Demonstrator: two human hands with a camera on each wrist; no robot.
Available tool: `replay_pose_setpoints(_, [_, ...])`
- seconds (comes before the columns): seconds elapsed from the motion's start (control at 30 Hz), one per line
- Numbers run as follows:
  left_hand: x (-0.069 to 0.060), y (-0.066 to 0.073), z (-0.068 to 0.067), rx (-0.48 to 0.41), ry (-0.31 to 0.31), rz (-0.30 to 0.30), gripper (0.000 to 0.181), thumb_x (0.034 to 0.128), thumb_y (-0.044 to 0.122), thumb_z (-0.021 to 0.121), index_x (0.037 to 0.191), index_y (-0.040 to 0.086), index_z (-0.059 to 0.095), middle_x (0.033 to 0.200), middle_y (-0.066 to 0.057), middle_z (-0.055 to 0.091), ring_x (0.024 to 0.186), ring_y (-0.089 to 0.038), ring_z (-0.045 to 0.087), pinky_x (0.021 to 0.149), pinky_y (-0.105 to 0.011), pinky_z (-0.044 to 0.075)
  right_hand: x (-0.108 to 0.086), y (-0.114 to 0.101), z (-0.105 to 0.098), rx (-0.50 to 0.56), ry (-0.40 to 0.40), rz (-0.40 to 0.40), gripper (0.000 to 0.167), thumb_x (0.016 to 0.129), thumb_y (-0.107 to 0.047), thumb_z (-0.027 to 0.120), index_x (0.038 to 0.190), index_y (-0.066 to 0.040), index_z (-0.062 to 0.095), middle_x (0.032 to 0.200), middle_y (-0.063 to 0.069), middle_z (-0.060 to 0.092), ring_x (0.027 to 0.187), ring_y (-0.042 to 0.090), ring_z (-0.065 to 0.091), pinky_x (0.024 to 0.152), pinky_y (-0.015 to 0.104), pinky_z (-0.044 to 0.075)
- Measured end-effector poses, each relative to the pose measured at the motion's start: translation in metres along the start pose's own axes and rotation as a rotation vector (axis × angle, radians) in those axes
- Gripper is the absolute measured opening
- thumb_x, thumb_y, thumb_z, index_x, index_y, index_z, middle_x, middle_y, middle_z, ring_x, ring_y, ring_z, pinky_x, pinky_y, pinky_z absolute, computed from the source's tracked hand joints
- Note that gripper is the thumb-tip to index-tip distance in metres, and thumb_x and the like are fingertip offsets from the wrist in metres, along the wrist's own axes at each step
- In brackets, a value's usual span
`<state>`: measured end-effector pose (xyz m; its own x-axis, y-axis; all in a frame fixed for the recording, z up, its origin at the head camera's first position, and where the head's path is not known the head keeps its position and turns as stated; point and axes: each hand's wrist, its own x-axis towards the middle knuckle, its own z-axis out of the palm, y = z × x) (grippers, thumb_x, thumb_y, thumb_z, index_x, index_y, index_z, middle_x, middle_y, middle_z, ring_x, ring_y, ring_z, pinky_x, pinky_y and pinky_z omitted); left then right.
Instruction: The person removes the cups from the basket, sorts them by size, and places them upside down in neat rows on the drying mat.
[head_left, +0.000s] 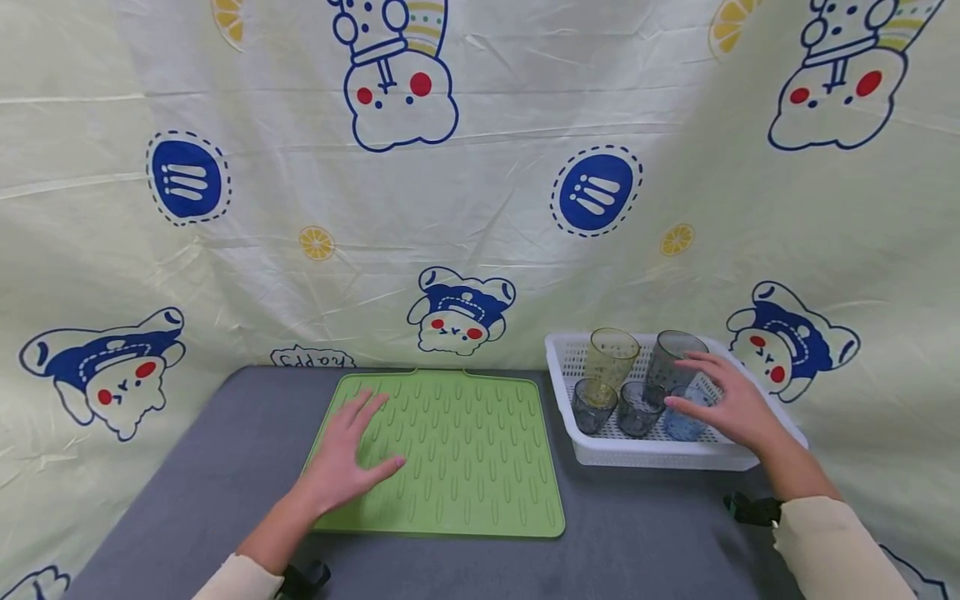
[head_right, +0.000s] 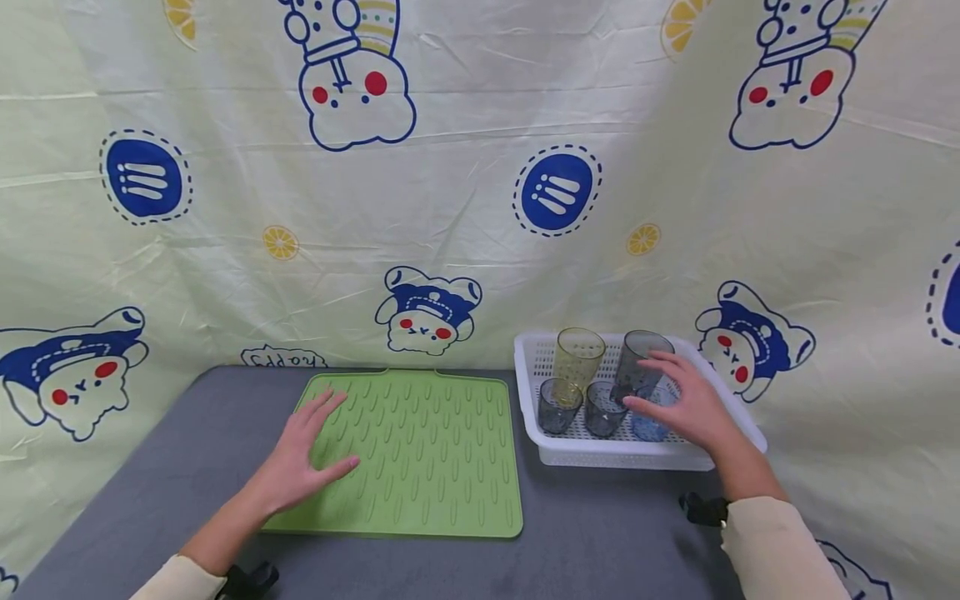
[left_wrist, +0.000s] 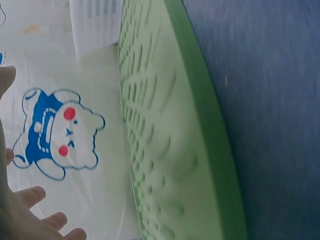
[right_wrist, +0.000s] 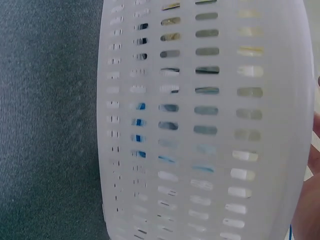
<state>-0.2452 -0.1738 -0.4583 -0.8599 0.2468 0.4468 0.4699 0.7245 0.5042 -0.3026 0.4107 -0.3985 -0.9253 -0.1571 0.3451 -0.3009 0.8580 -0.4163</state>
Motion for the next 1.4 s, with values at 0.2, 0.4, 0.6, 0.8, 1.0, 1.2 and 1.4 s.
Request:
replay_pose_setpoints(0.2, [-0.003,0.014,0.01,-0.125,-0.02,-0.03,0.088,0.0861,0.048,0.078,0.16,0.028,0.034,0.166,-0.013,0.031,0.151,-0.044,0.029,0.113,-0.075,0.03,-0.002,0.008,-0.002,0.005,-0.014,0.03,0.072,0.087,-0.047,0.08,0.142,-0.006,0.056,0.152,0.027,0.042,0.136,0.051,0.039,0.102,0.076,0.039])
replay_pose_setpoints(0.4, [-0.005,0.029,0.019,-0.242,-0.051,-0.048,0.085,0.0868,0.041,0.079,0.159,0.031,0.034,0.164,-0.008,0.038,0.153,-0.037,0.03,0.117,-0.07,0.03,-0.005,0.02,-0.005,0.018,-0.073,0.079,0.072,0.089,-0.049,0.077,0.143,-0.007,0.055,0.151,0.029,0.043,0.133,0.051,0.043,0.102,0.073,0.043])
replay_pose_setpoints(0.6, [-0.007,0.04,0.026,-0.359,-0.075,-0.096,0.082,0.0878,0.035,0.079,0.157,0.035,0.036,0.164,-0.006,0.037,0.15,-0.034,0.037,0.114,-0.064,0.038,-0.003,0.03,-0.007,0.032,-0.164,0.162,0.081,0.089,-0.057,0.073,0.148,-0.007,0.049,0.155,0.031,0.038,0.134,0.055,0.042,0.101,0.075,0.042])
replay_pose_setpoints(0.8, [-0.008,0.048,0.033,-0.481,-0.097,-0.143,0.079,0.0893,0.03,0.079,0.156,0.035,0.037,0.161,-0.002,0.04,0.147,-0.032,0.041,0.116,-0.056,0.041,0.002,0.034,-0.011,0.024,-0.252,0.203,0.085,0.09,-0.058,0.072,0.15,-0.005,0.046,0.152,0.033,0.041,0.133,0.055,0.043,0.099,0.075,0.043])
replay_pose_setpoints(1.0, [-0.01,0.054,0.039,-0.581,-0.114,-0.153,0.077,0.0927,0.031,0.076,0.157,0.03,0.035,0.163,-0.005,0.038,0.147,-0.037,0.042,0.117,-0.057,0.04,0.007,0.042,-0.012,0.019,-0.299,0.21,0.087,0.089,-0.055,0.073,0.151,-0.001,0.044,0.15,0.035,0.043,0.132,0.055,0.045,0.098,0.073,0.046])
replay_pose_setpoints(1.2, [-0.01,0.061,0.043,-0.695,-0.141,-0.173,0.074,0.0941,0.027,0.075,0.156,0.035,0.035,0.163,-0.002,0.038,0.148,-0.034,0.041,0.119,-0.055,0.038,0.013,0.052,-0.011,-0.018,-0.334,0.224,0.09,0.088,-0.056,0.074,0.15,0.002,0.044,0.149,0.036,0.046,0.13,0.055,0.047,0.098,0.072,0.046])
replay_pose_setpoints(1.4, [-0.011,0.068,0.047,-0.756,-0.159,-0.155,0.072,0.0949,0.022,0.073,0.156,0.032,0.036,0.162,-0.006,0.039,0.146,-0.038,0.042,0.118,-0.056,0.039,0.017,0.06,-0.008,-0.019,-0.379,0.219,0.091,0.089,-0.053,0.075,0.15,0.005,0.042,0.148,0.038,0.046,0.13,0.057,0.048,0.099,0.071,0.047])
